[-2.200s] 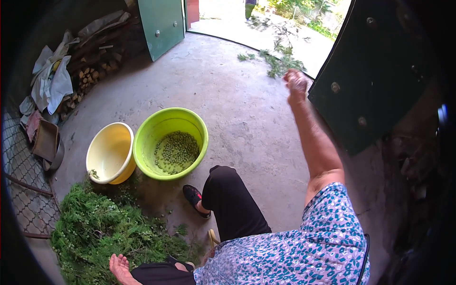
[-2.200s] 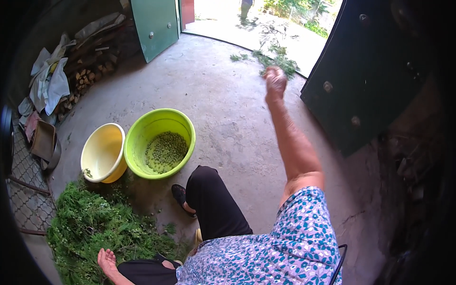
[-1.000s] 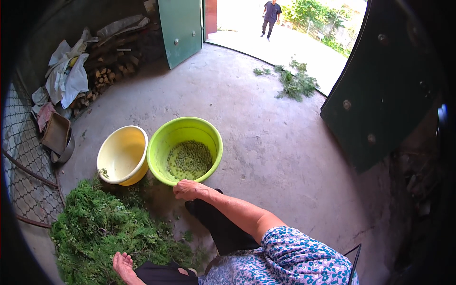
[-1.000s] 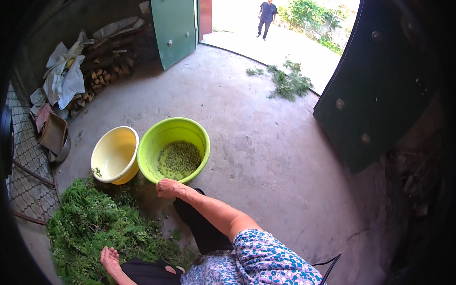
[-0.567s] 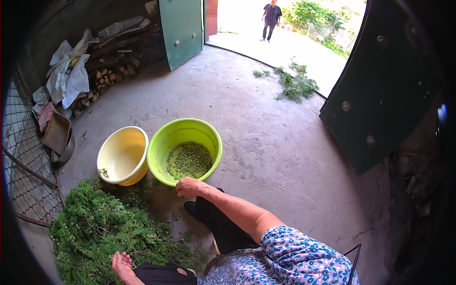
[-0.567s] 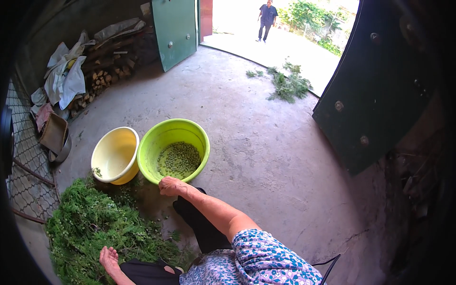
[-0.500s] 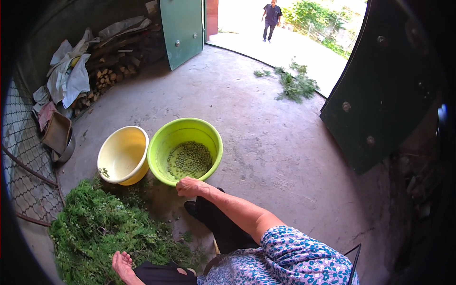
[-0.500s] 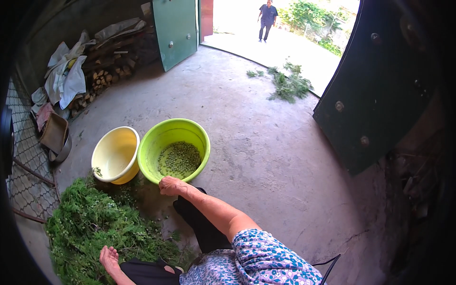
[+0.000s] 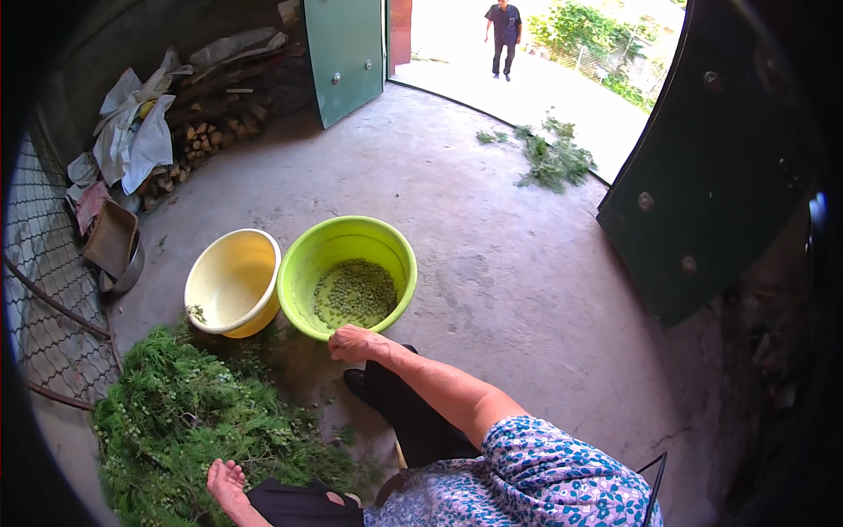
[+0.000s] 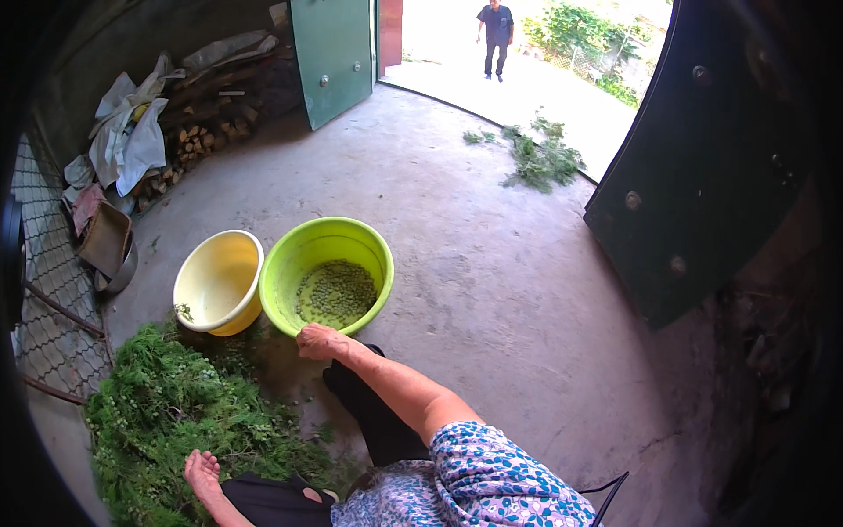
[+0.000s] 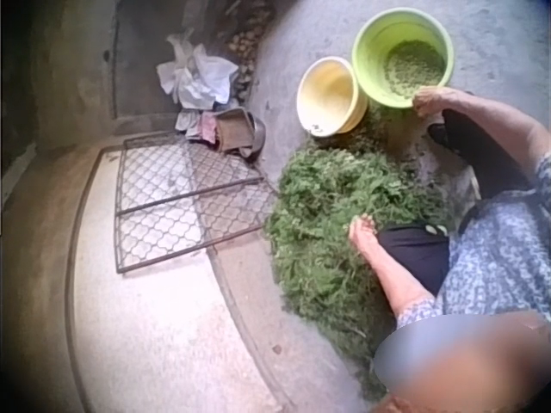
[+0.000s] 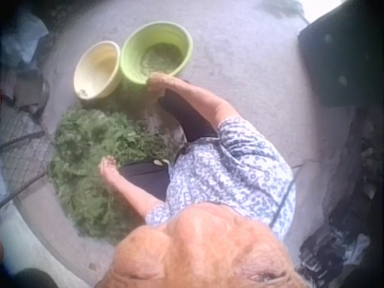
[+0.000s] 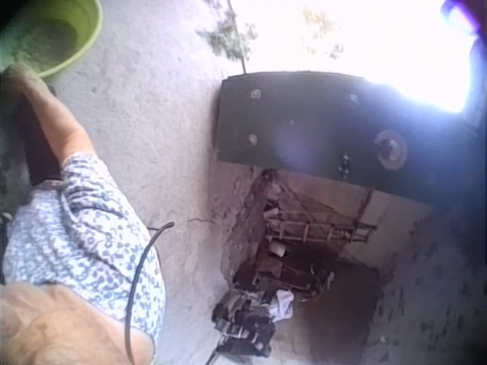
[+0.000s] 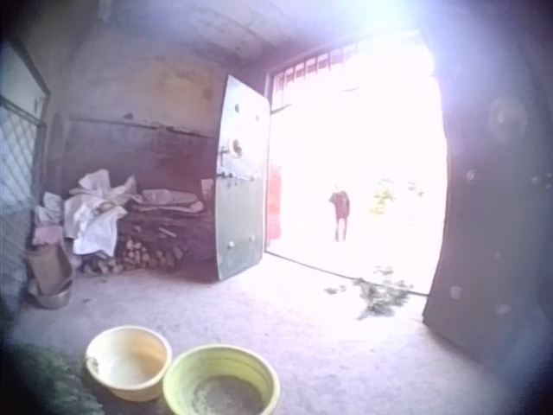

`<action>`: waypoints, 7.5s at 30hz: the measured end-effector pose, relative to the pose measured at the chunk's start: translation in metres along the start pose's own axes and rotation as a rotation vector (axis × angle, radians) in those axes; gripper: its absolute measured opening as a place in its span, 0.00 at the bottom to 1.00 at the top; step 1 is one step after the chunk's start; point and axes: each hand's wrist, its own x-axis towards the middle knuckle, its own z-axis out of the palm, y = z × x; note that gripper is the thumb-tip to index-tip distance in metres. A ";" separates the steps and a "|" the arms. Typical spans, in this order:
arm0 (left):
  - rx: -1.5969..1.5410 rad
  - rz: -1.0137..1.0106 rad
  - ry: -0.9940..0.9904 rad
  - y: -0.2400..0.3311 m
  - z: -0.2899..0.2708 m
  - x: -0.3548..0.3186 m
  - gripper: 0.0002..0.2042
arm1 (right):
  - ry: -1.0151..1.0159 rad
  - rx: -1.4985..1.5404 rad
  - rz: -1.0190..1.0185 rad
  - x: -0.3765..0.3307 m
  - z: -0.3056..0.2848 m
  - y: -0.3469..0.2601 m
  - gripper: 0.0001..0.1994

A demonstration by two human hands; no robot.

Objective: The person is removing small green berries from leafy green branches by hand and placing them into a green plastic basin.

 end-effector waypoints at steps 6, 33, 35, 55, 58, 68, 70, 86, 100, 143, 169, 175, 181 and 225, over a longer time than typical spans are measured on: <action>0.487 0.034 -0.200 0.002 -0.033 0.014 0.13 | -0.045 -0.049 -0.007 0.002 -0.003 -0.004 0.09; 1.387 0.152 -0.184 -0.045 -0.035 0.026 0.09 | -0.051 -0.059 0.033 -0.002 -0.007 0.010 0.10; 1.329 0.154 -0.165 -0.025 -0.031 0.006 0.09 | -0.075 -0.045 0.028 0.002 -0.005 0.001 0.10; 1.209 0.408 -0.252 -0.007 -0.015 -0.015 0.13 | -0.052 -0.055 0.006 0.004 0.002 -0.004 0.09; 1.115 0.403 -0.260 -0.012 -0.009 -0.014 0.15 | -0.041 -0.091 -0.002 0.012 0.007 -0.004 0.09; 1.017 0.690 0.061 -0.009 0.042 -0.088 0.11 | -0.163 0.114 0.166 -0.004 -0.021 -0.026 0.10; 1.018 0.843 0.096 -0.027 0.034 -0.106 0.14 | -0.171 0.160 0.177 -0.007 -0.026 -0.043 0.12; 0.514 0.171 0.264 -0.165 -0.106 -0.101 0.13 | -0.238 0.124 0.181 0.000 -0.009 -0.074 0.12; 1.282 0.214 0.591 -0.048 -0.200 0.080 0.20 | -0.173 0.107 0.244 -0.002 -0.008 -0.068 0.14; 0.504 0.836 0.863 0.165 -0.107 -0.062 0.09 | -0.232 0.042 -0.179 -0.019 0.022 -0.115 0.11; -1.143 -0.583 -0.303 -0.027 0.101 -0.120 0.07 | -0.383 1.370 0.182 -0.054 0.095 -0.162 0.27; -1.125 -0.585 -0.413 -0.063 0.106 -0.124 0.08 | -0.246 1.527 0.525 -0.063 0.115 -0.158 0.13; -1.085 -0.536 -0.311 -0.085 0.104 -0.130 0.09 | -0.190 1.401 0.650 -0.072 0.118 -0.158 0.11; -0.123 -0.079 -0.281 -0.079 0.093 -0.093 0.10 | -0.358 1.189 0.816 -0.090 0.128 -0.133 0.15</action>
